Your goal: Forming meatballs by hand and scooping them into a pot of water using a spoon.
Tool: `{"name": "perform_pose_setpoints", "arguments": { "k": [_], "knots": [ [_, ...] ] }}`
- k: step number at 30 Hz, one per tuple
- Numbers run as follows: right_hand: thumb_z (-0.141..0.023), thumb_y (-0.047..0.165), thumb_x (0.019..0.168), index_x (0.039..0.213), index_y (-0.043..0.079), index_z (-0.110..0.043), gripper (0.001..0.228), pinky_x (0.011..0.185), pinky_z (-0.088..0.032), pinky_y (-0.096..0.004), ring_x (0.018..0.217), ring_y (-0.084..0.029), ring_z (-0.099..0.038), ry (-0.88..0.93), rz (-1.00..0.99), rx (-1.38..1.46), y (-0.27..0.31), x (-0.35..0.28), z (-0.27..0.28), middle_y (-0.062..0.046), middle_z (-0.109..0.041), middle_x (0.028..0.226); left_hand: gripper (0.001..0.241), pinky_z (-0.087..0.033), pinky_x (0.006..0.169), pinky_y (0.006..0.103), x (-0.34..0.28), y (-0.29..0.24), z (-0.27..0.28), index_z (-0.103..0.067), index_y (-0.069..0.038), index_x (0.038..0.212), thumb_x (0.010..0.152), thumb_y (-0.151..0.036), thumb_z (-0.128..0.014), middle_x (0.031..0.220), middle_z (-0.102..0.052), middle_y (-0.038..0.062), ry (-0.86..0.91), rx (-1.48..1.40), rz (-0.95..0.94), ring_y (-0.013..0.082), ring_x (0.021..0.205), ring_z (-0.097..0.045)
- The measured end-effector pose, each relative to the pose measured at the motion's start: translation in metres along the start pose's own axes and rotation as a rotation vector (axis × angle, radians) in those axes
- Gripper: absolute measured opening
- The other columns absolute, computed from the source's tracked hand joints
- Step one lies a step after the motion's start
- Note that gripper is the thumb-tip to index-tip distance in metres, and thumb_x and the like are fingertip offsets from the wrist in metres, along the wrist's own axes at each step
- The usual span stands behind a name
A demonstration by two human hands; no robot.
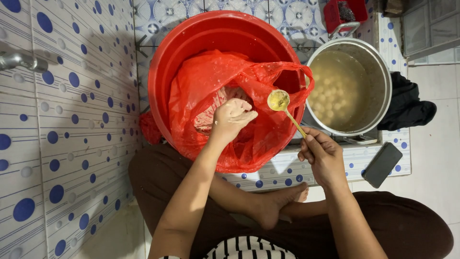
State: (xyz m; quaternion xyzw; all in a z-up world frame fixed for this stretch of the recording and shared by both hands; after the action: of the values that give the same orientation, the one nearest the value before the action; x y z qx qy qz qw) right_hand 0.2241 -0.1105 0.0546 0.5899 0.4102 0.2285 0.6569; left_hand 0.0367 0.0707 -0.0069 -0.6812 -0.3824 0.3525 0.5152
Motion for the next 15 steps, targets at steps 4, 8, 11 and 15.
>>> {"name": "perform_pose_setpoints", "arguments": {
  "k": [4, 8, 11, 15],
  "knots": [
    [-0.049, -0.002, 0.103, 0.126, -0.012, -0.061, 0.027, 0.052, -0.054, -0.034, 0.048, -0.007, -0.035, 0.003, -0.004, 0.020, -0.001, 0.001, 0.001, -0.014, -0.053, 0.070, 0.027, -0.058, 0.061, 0.0222, 0.005, 0.025, 0.005, -0.075, -0.008, 0.092, 0.073, -0.012, -0.093, 0.068, -0.074, 0.007, -0.044, 0.118, 0.059, 0.0093, 0.060, -0.069],
    [-0.049, -0.001, 0.103, 0.126, -0.012, -0.061, 0.027, 0.052, -0.054, -0.034, 0.048, -0.007, -0.036, 0.003, -0.010, 0.022, -0.001, 0.001, 0.000, -0.014, -0.052, 0.070, 0.026, -0.055, 0.055, 0.0261, 0.007, 0.039, 0.014, -0.070, -0.010, 0.074, 0.070, -0.019, -0.094, 0.059, -0.068, 0.006, -0.088, 0.254, 0.047, 0.0104, 0.054, -0.064],
    [-0.049, -0.002, 0.103, 0.125, -0.011, -0.061, 0.027, 0.052, -0.054, -0.034, 0.047, -0.007, -0.036, 0.004, -0.006, 0.034, 0.000, 0.000, -0.001, -0.013, -0.052, 0.070, 0.032, -0.048, 0.036, 0.0232, 0.008, 0.054, 0.019, -0.060, -0.009, 0.059, 0.079, -0.018, -0.084, 0.051, -0.065, 0.009, -0.109, 0.213, 0.181, 0.0113, 0.037, -0.058],
    [-0.050, -0.002, 0.103, 0.125, -0.011, -0.061, 0.026, 0.052, -0.054, -0.033, 0.046, -0.007, -0.036, 0.006, -0.005, 0.040, -0.001, 0.001, -0.001, -0.013, -0.052, 0.070, 0.034, -0.046, 0.037, 0.0220, 0.010, 0.046, 0.014, -0.060, -0.004, 0.060, 0.076, -0.016, -0.089, 0.067, -0.075, 0.011, -0.072, 0.192, 0.153, 0.0061, 0.042, -0.059]
  ]
}}
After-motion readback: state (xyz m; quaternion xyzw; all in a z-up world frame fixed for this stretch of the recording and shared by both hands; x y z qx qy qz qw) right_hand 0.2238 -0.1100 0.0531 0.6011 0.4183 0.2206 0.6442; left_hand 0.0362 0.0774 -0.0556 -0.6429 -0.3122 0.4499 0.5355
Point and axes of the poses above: each hand's wrist, its own x-axis towards the middle knuckle, its own z-axis out of the back of the hand, y = z × x, the point moved 8 cm from there along x, towards the middle knuckle
